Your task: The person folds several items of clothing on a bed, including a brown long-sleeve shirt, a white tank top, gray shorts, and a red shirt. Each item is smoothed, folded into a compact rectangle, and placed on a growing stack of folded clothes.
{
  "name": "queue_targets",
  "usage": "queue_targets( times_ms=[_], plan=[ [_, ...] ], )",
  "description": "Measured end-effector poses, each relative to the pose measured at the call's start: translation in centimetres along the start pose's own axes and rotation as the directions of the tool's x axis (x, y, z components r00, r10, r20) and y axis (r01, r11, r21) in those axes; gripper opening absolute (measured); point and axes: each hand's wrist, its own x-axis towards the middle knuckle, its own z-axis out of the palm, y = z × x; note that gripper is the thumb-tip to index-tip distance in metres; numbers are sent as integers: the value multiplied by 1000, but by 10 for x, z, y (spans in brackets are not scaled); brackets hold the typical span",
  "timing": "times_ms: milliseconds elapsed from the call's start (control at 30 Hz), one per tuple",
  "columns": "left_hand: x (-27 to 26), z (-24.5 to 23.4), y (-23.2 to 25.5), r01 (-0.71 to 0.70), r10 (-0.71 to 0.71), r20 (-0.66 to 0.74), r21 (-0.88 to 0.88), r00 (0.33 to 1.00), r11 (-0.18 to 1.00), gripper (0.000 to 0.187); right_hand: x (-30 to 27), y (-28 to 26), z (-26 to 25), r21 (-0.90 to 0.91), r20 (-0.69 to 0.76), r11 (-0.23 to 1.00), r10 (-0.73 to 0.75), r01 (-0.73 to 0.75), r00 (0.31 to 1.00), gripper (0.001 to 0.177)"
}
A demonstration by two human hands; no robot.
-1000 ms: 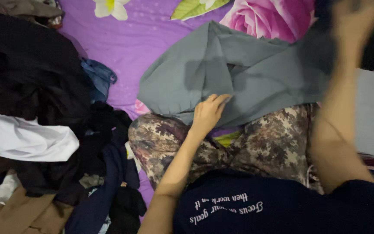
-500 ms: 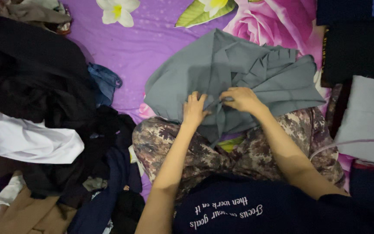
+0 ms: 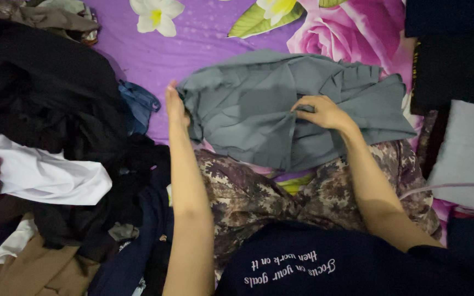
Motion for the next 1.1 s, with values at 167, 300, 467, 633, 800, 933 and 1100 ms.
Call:
queue_targets(
  times_ms=[167,300,467,633,800,933,1100],
  plan=[
    [-1,9,-18,-66,130,-79,546,988,835,51,17,-27,-4,-124,46,991,49,-43,998,20],
    [-19,16,-13,-441,603,346,897,719,11,71,25,-39,-4,-58,149,997,-41,50,988,23],
    [10,35,3,-638,523,620,750,585,-176,27,84,-26,26,171,29,962,-223,215,974,21],
    [50,37,3,-290,355,149,876,923,386,48,135,12,51,-401,-210,784,425,-474,881,38],
    [28,33,32,-571,546,287,674,787,468,27,119,11,51,-438,-273,857,160,-270,949,37],
    [-10,38,54,-480,353,328,657,876,582,28,106,-19,53,-435,-375,900,-144,-37,916,32],
    [-28,43,50,-802,611,521,426,595,418,14,106,-46,87,-503,42,850,-154,154,987,35]
  ],
)
